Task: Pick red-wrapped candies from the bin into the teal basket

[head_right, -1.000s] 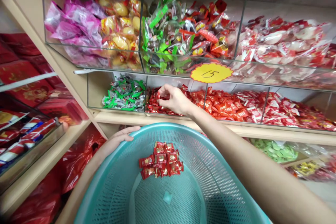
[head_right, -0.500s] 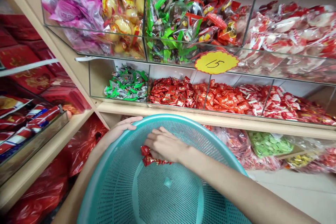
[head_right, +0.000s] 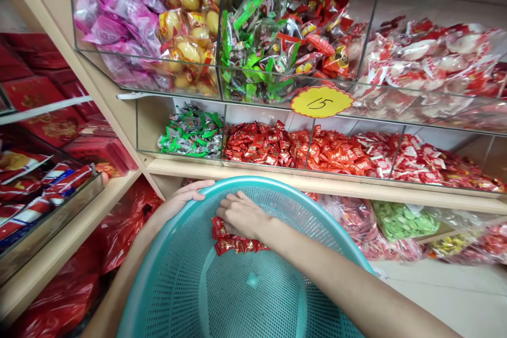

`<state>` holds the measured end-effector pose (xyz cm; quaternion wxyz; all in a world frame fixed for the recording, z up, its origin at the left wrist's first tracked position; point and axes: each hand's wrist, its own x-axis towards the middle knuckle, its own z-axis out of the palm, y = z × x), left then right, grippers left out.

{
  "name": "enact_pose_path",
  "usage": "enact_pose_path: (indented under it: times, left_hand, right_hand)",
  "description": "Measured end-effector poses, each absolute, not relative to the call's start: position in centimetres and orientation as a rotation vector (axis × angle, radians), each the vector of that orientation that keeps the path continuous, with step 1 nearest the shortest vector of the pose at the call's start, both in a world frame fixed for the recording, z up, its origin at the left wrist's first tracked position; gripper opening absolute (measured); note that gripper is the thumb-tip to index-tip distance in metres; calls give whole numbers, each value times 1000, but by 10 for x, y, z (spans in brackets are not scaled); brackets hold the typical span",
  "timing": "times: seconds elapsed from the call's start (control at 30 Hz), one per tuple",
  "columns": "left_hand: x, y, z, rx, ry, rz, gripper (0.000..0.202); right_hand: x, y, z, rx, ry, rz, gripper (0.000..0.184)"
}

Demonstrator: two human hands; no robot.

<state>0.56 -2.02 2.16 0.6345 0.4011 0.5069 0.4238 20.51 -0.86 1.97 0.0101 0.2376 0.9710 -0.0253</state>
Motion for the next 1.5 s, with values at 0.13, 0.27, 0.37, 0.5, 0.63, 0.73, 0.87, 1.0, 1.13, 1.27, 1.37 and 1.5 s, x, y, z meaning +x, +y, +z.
enact_pose_path:
  times: [0.13, 0.27, 0.37, 0.5, 0.63, 0.73, 0.87, 1.0, 1.13, 1.27, 1.37, 1.5]
  left_hand:
    - [6, -21, 24, 920, 1163, 952, 47]
    - [7, -20, 24, 872, 1147, 961, 46]
    - [6, -19, 23, 869, 1153, 981, 41]
    - [6, -18, 20, 842, 1130, 969, 41]
    - [5, -16, 19, 856, 1137, 954, 43]
    - [5, -16, 21, 869, 1161, 938, 44]
    - [6, -18, 26, 905, 1185, 951, 42]
    - [7, -19, 28, 877, 1204, 944, 42]
    - [8, -19, 29, 893, 1226, 932, 43]
    - [9, -20, 30, 936, 1235, 936, 44]
    - [10, -21, 32, 941, 1250, 922, 46]
    - [13, -24, 36, 933, 1262, 928, 47]
  right_hand:
    - [204, -8, 21, 749, 3029, -47, 19]
    - [210, -2, 48, 744, 3165, -40, 29]
    - [216, 15, 82, 927, 3294, -13, 27]
    - [213, 49, 114, 1643, 3149, 50, 28]
    - [199, 73, 120, 2085, 2636, -83, 47]
    - [190, 77, 120, 2124, 2446, -204, 53]
    - [188, 78, 116, 2174, 2393, -297, 52]
    - [195, 84, 110, 2188, 2460, -373, 48]
    - [207, 87, 111, 2237, 2572, -398, 43]
    - [222, 82, 122, 2223, 2754, -492, 34]
    - [233, 70, 131, 2108, 2962, -572, 32]
    - [244, 46, 139, 1922, 3179, -593, 31]
